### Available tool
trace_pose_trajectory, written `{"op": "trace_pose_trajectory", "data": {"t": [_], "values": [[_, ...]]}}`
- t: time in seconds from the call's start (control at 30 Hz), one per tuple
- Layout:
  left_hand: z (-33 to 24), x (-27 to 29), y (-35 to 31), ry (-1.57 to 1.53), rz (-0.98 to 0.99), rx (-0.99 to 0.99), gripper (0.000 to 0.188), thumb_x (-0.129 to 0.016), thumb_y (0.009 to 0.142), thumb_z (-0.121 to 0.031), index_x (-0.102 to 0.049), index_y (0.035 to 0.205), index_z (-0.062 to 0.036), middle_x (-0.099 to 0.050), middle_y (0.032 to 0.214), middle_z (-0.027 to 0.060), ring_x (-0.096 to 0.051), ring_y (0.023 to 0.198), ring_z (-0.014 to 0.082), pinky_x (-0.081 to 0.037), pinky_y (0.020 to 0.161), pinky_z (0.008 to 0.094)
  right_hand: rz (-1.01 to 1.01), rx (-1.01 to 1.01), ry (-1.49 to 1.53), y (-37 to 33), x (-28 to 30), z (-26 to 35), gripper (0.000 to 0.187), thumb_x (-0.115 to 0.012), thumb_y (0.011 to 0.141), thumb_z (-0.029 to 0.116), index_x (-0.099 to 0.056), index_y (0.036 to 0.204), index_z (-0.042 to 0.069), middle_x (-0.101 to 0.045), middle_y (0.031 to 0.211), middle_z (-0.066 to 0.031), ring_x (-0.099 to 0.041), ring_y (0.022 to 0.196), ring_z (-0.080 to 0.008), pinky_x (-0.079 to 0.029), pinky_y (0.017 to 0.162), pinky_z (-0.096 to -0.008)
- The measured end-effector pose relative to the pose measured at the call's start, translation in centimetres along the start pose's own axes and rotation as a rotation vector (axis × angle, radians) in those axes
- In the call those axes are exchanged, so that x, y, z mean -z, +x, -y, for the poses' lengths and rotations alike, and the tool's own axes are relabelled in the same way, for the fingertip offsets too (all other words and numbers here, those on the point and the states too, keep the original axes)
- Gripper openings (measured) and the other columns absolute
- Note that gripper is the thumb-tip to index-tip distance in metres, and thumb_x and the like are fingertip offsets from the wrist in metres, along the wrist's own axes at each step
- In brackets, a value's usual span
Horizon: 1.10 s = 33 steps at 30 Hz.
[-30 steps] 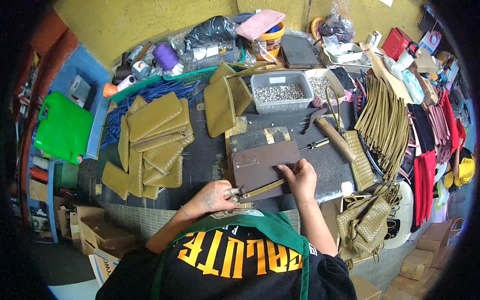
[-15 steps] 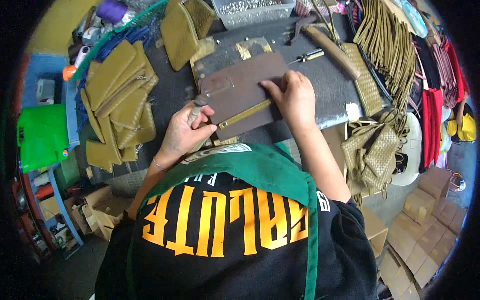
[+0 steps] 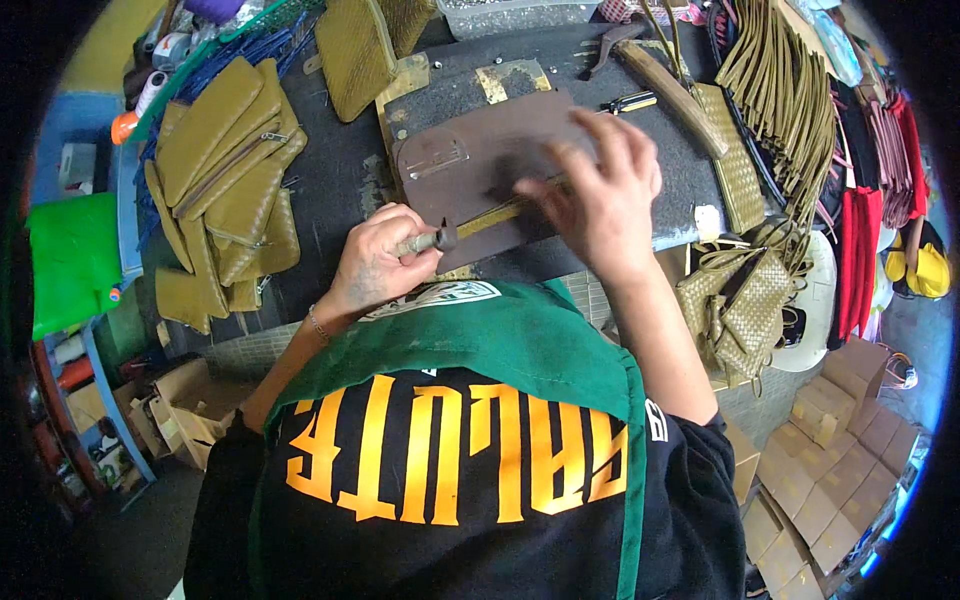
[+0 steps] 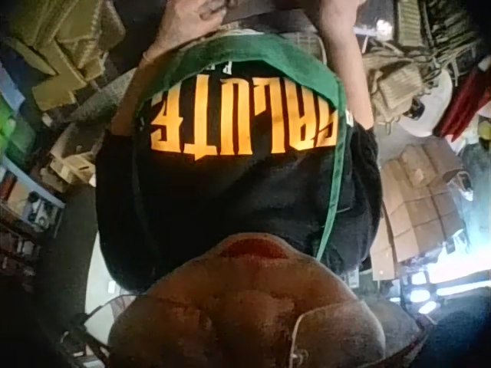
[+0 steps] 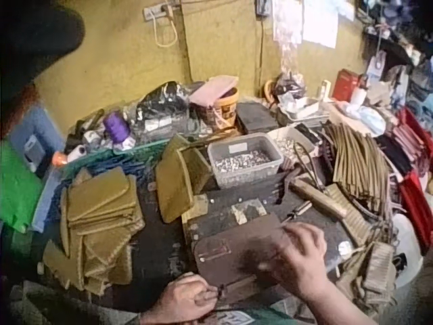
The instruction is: The person attaches metal hardware and leather straps to a leather bag component using a hammer and a punch tool, repeating the process on multiple straps and then placing the finished component aside.
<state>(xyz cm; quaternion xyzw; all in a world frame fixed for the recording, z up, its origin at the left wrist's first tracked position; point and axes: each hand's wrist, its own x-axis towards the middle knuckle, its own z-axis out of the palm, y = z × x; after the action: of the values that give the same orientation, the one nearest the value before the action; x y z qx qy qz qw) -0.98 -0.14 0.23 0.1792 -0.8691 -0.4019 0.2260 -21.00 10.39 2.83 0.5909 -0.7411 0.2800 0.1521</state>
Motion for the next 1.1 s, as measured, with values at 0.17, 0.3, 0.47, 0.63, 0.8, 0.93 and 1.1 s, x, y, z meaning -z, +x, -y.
{"op": "trace_pose_trajectory", "data": {"t": [0.17,0.3,0.47,0.63,0.8,0.93,1.1], "values": [[0.1,0.0,0.1,0.063,-0.026,-0.026,0.014,-0.064,0.056,0.001,-0.051,0.061,0.0009,-0.050,0.062,0.0086,-0.049,0.059,0.0214,-0.040,0.053,0.0312,0.410,0.270,0.291,-1.5,-0.9,2.0,0.019,-0.063,0.066,0.020,-0.062,0.085,0.018,-0.056,0.093,0.0045,-0.047,0.096,-0.0176,-0.026,0.094,-0.0480],[0.1,-0.1,0.0,0.099,-0.005,-0.006,0.014,-0.065,0.056,0.000,-0.052,0.062,0.0010,-0.048,0.060,0.0086,-0.049,0.061,0.0232,-0.041,0.057,0.0324,0.362,0.243,0.399,-1.8,-2.0,2.4,0.014,-0.064,0.064,0.017,-0.062,0.078,0.016,-0.053,0.081,0.0031,-0.049,0.085,-0.0172,-0.032,0.088,-0.0411],[0.2,-0.4,-0.2,0.024,-0.020,0.112,0.014,-0.065,0.059,-0.001,-0.053,0.067,0.0016,-0.048,0.063,0.0056,-0.048,0.058,0.0144,-0.039,0.047,0.0262,0.327,0.253,0.428,-1.7,-1.9,2.5,0.010,-0.064,0.064,0.015,-0.062,0.073,0.014,-0.051,0.077,0.0014,-0.048,0.079,-0.0175,-0.035,0.082,-0.0360],[0.1,-0.4,-0.4,-0.048,0.022,0.216,0.014,-0.065,0.061,-0.002,-0.054,0.070,0.0021,-0.048,0.067,0.0040,-0.045,0.053,0.0090,-0.037,0.044,0.0227,0.308,0.265,0.391,-1.4,-2.1,3.5,0.014,-0.064,0.063,0.014,-0.060,0.077,0.012,-0.050,0.076,0.0005,-0.048,0.079,-0.0190,-0.035,0.081,-0.0364],[0.1,0.0,-0.4,-0.018,0.061,0.215,0.013,-0.064,0.062,-0.002,-0.055,0.071,0.0019,-0.048,0.069,0.0027,-0.044,0.053,0.0078,-0.036,0.045,0.0226,0.366,0.301,0.443,-1.5,-2.9,3.6,0.018,-0.063,0.064,0.014,-0.060,0.081,0.011,-0.050,0.079,-0.0004,-0.048,0.080,-0.0200,-0.035,0.081,-0.0367],[0.0,1.0,-0.6,-0.235,0.021,0.292,0.017,-0.060,0.067,-0.004,-0.052,0.081,0.0011,-0.045,0.073,0.0017,-0.042,0.058,0.0082,-0.037,0.054,0.0219,0.406,0.361,0.423,-1.4,-2.7,3.6,0.019,-0.063,0.064,0.015,-0.059,0.083,0.010,-0.050,0.082,-0.0016,-0.047,0.083,-0.0201,-0.036,0.079,-0.0365],[0.6,1.2,-0.7,-0.569,0.013,0.360,0.016,-0.049,0.074,-0.007,-0.048,0.086,0.0040,-0.045,0.082,0.0090,-0.047,0.075,0.0188,-0.039,0.068,0.0285,0.550,0.275,0.436,-0.6,-2.0,3.8,0.019,-0.063,0.065,0.015,-0.058,0.083,0.010,-0.049,0.082,-0.0025,-0.047,0.085,-0.0211,-0.036,0.078,-0.0367]]}}
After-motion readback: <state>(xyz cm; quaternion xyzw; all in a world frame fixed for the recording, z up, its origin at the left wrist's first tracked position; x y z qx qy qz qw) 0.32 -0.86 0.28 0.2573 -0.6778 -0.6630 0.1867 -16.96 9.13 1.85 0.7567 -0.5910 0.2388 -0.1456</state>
